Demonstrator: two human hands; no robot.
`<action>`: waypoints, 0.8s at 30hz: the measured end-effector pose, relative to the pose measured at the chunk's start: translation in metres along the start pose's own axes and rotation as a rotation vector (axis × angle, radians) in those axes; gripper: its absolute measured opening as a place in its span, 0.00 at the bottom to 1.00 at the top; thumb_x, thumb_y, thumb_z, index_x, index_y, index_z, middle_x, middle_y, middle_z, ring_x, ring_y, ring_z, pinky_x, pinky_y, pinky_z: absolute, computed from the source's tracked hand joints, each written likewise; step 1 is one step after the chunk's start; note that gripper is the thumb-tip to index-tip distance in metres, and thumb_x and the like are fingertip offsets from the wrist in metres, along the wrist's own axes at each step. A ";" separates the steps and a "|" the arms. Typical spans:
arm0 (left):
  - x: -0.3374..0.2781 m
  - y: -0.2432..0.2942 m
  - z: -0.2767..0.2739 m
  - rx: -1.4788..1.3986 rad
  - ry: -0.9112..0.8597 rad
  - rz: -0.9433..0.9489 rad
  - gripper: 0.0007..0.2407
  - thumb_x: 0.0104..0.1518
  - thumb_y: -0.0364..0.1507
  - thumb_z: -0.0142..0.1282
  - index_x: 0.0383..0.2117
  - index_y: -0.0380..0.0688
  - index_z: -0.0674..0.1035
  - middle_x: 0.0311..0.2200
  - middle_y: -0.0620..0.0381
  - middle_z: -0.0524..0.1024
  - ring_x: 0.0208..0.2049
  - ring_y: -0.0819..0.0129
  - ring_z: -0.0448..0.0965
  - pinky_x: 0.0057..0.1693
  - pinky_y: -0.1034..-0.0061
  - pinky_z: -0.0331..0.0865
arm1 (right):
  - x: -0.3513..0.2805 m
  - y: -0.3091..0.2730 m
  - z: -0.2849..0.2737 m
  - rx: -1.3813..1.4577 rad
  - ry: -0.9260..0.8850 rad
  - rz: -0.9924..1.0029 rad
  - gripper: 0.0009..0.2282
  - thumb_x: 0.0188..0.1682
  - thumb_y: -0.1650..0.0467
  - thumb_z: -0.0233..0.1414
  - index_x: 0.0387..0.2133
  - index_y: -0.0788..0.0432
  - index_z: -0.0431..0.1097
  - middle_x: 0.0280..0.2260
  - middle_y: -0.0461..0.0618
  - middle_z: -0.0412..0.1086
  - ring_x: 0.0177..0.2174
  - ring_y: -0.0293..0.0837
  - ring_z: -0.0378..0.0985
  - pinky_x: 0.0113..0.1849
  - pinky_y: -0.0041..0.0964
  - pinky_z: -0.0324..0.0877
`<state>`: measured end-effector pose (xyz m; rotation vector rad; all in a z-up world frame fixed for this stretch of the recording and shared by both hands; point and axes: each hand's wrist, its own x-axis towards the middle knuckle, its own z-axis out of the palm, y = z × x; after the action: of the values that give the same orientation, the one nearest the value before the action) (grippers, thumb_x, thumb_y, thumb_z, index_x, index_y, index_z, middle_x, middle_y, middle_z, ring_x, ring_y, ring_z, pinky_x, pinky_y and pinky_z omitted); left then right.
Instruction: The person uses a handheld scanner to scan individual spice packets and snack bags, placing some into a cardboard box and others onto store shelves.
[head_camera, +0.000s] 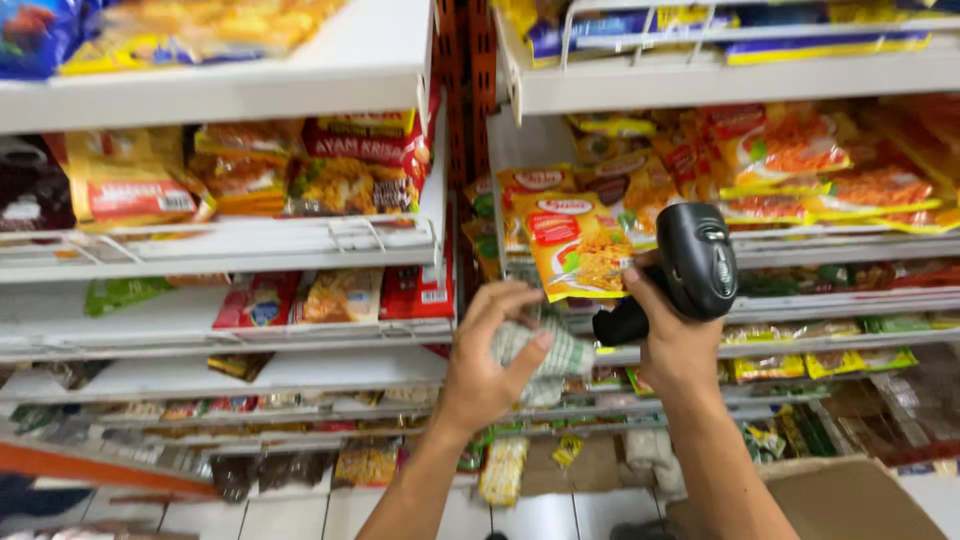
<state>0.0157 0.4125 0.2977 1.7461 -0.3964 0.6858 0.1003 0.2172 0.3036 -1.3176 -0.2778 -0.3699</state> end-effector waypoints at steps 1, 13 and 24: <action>0.002 0.001 -0.002 -0.017 0.005 -0.008 0.17 0.59 0.26 0.62 0.54 0.37 0.76 0.56 0.48 0.72 0.44 0.67 0.82 0.57 0.71 0.74 | 0.002 -0.006 0.005 0.053 -0.014 0.023 0.11 0.48 0.79 0.60 0.42 0.62 0.72 0.40 0.44 0.73 0.41 0.37 0.75 0.45 0.35 0.71; 0.022 0.011 -0.007 0.011 -0.025 -0.004 0.24 0.59 0.29 0.58 0.62 0.32 0.69 0.67 0.41 0.65 0.41 0.68 0.83 0.57 0.69 0.74 | 0.023 -0.033 0.032 -0.457 -0.145 -0.121 0.15 0.42 0.73 0.65 0.43 0.63 0.73 0.37 0.49 0.79 0.36 0.39 0.79 0.41 0.34 0.73; 0.035 0.009 -0.015 -0.046 -0.018 -0.038 0.28 0.59 0.28 0.58 0.67 0.33 0.64 0.73 0.36 0.55 0.38 0.68 0.81 0.59 0.70 0.71 | 0.028 -0.046 0.041 -0.658 -0.274 -0.237 0.16 0.39 0.71 0.66 0.41 0.61 0.75 0.37 0.52 0.76 0.36 0.46 0.80 0.39 0.37 0.72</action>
<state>0.0335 0.4276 0.3292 1.7132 -0.3874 0.6295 0.1066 0.2445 0.3650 -1.9954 -0.5772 -0.5046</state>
